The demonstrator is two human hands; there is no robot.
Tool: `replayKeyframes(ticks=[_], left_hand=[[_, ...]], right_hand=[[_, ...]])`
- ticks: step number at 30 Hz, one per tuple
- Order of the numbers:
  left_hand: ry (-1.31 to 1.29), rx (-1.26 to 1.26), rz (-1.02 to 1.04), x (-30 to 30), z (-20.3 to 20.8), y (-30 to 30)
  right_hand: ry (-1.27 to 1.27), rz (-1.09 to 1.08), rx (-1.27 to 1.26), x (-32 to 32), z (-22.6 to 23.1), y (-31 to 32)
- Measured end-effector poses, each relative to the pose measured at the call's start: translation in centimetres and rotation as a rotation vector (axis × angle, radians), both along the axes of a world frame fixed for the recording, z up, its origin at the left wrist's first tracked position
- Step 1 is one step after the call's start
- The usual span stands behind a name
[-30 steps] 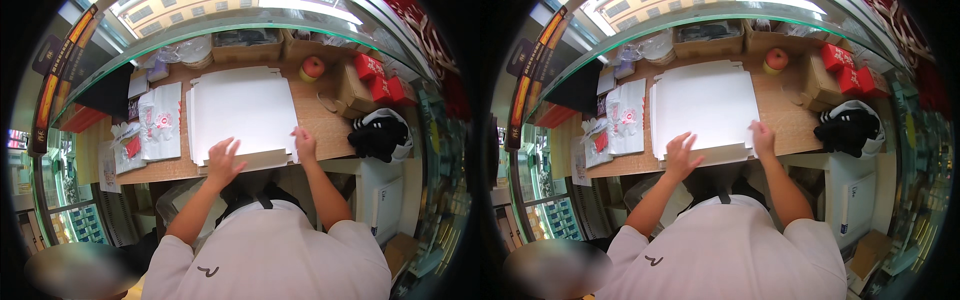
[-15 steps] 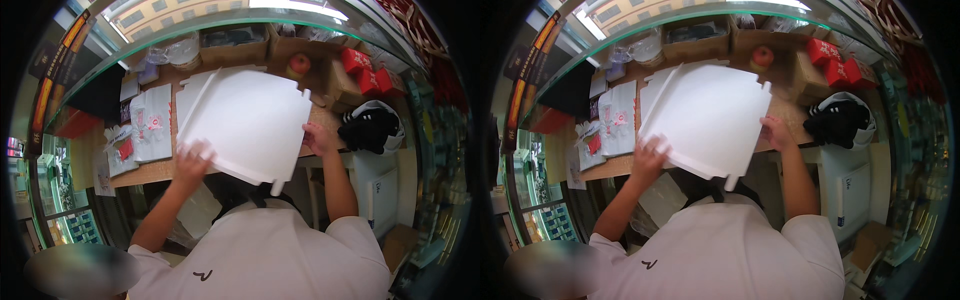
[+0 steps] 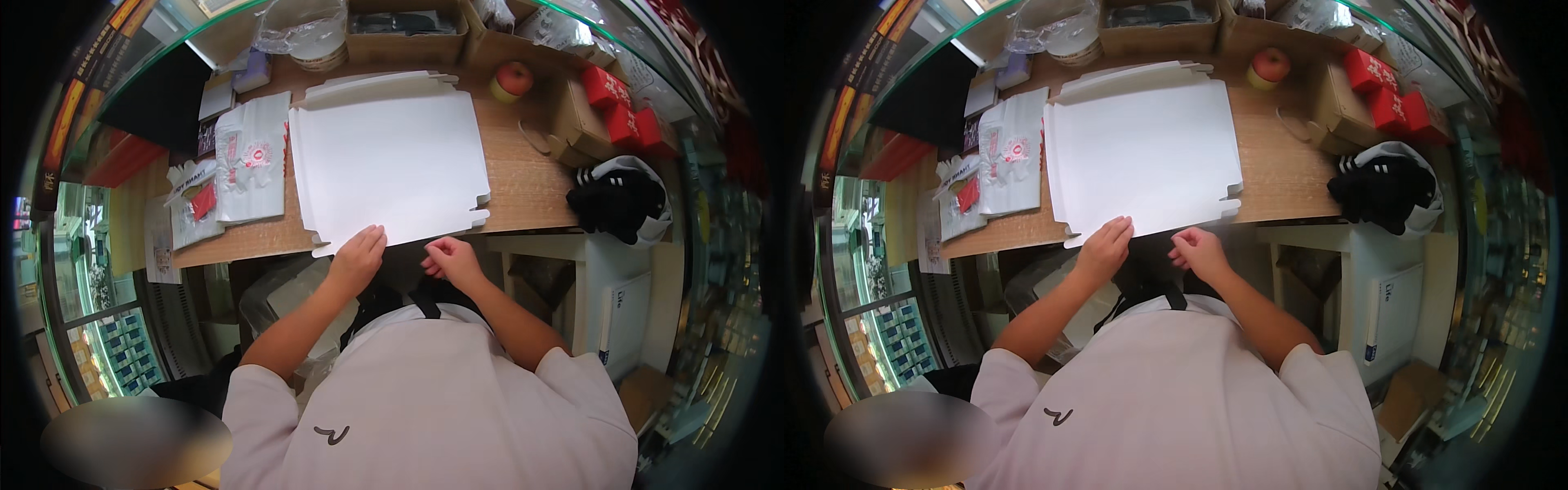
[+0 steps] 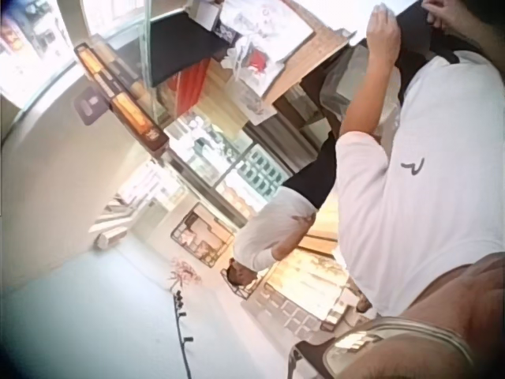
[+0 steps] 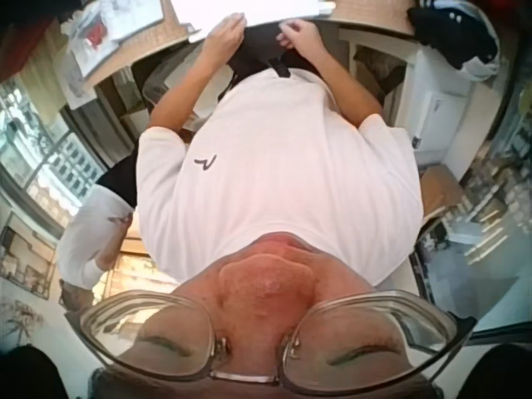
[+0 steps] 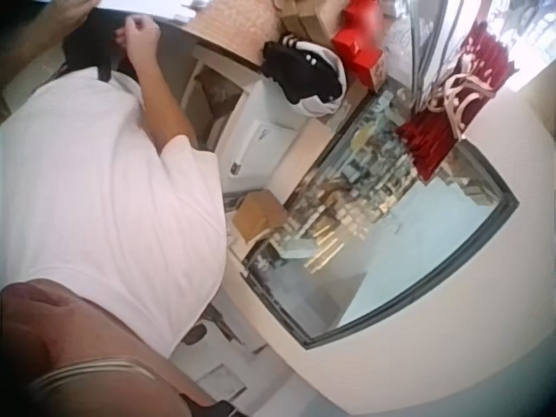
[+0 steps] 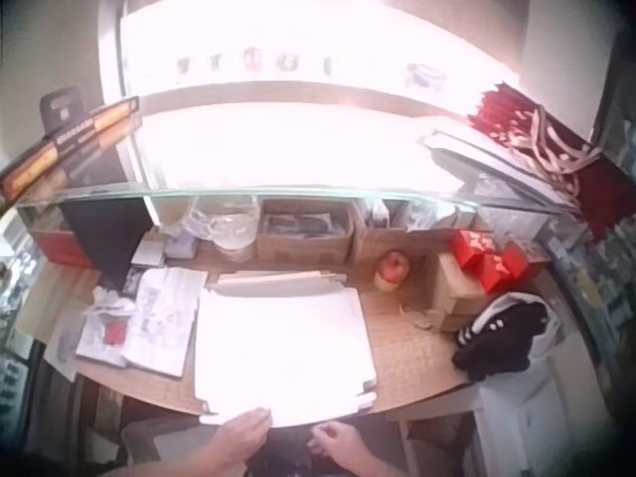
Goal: The person removes a flat white cardboard box from a plastic wrapper, folds it into shape, and stacks it with other boxes. They repeat this process with additional boxes, using a knife to cut open a plastic-wrapped stack before folding each unit.
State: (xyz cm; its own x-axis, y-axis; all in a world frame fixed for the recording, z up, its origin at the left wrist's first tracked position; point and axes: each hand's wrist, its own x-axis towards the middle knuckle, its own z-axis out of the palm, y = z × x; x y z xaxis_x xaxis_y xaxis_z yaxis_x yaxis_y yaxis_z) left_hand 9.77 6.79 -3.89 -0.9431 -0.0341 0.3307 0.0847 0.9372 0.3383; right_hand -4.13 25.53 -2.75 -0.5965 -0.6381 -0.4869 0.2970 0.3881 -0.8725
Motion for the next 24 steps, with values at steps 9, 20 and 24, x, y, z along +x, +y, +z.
replayKeyframes(ticks=[9,20,24], left_hand=[[0.063,0.033,-0.078,-0.4,-0.5,-0.8],[0.104,-0.172,0.158,-4.6,-1.1,-4.6],[0.007,-0.271,-0.040,-3.6,-2.7,-4.2]], right_hand=[[1.394,0.464,-0.140,-4.7,-1.1,-0.4],[1.342,0.320,0.134,-8.6,-1.9,-4.3],[1.324,0.521,-0.061,-7.6,-2.9,-4.1]])
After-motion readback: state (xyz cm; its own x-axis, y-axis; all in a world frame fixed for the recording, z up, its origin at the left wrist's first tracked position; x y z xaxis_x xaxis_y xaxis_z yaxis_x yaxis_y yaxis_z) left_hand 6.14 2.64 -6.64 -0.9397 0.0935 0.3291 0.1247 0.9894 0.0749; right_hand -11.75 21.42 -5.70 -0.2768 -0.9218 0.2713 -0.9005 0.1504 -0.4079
